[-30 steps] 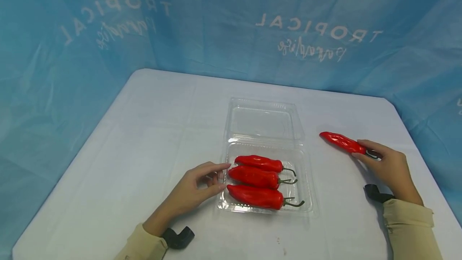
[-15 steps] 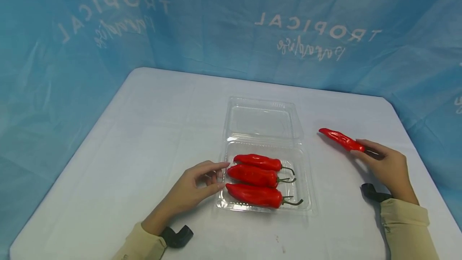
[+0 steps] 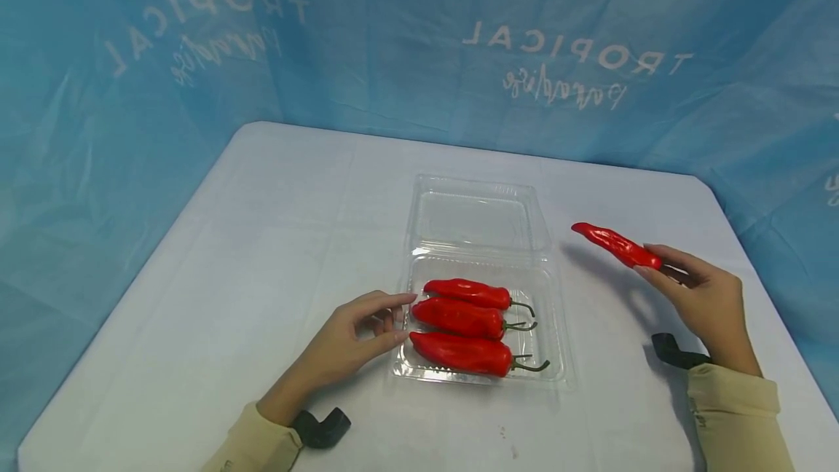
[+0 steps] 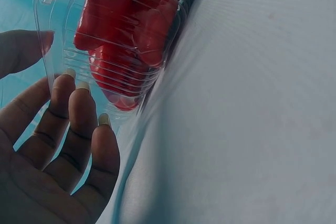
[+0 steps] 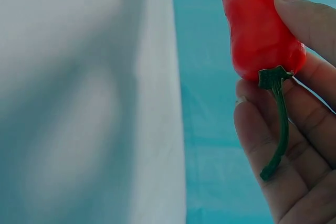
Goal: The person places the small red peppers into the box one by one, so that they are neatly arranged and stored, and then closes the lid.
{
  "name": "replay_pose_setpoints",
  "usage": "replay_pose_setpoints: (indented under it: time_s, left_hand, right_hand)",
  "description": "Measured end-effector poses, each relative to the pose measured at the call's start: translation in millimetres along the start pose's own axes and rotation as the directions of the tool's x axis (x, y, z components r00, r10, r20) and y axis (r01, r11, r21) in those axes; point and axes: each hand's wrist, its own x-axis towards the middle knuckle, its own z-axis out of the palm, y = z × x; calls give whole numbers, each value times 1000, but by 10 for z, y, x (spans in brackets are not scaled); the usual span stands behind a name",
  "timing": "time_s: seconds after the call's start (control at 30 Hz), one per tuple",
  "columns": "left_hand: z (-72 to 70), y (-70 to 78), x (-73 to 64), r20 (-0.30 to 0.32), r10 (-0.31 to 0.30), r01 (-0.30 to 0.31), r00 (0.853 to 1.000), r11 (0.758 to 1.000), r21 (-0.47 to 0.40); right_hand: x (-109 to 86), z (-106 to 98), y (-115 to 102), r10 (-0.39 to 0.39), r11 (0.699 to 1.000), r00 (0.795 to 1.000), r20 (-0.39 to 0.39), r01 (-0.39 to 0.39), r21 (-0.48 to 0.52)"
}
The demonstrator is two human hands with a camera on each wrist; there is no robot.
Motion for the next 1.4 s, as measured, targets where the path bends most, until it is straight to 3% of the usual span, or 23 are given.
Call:
replay_pose_setpoints:
  time_s: [0.17, 0.37, 0.6, 0.97, 1.23, 1.4]
  left_hand:
    - [-1, 4, -8, -1, 11, -11, 1000, 1000, -5]
    - [-22, 13, -23, -2, 13, -13, 1000, 1000, -3]
    - [-27, 18, -46, -3, 13, -13, 1000, 1000, -10]
    - [-14, 38, -55, 0, 8, -8, 1000, 1000, -8]
    - [-17, 43, -47, -4, 8, -8, 1000, 1000, -6]
    - [-10, 42, -44, -4, 3, -3, 1000, 1000, -8]
  right_hand:
    - [-66, -13, -191, -49, 998, 998, -39, 50, 25]
    - [-145, 42, -423, -191, 977, 979, -72, 196, 84]
    - [-195, 189, -648, -327, 939, 945, 1, 324, 115]
    - [-260, 281, -817, -407, 908, 913, 32, 401, 123]
    - [-325, 401, -1005, -488, 870, 870, 71, 478, 119]
    - [-348, 477, -1031, -501, 863, 861, 92, 488, 131]
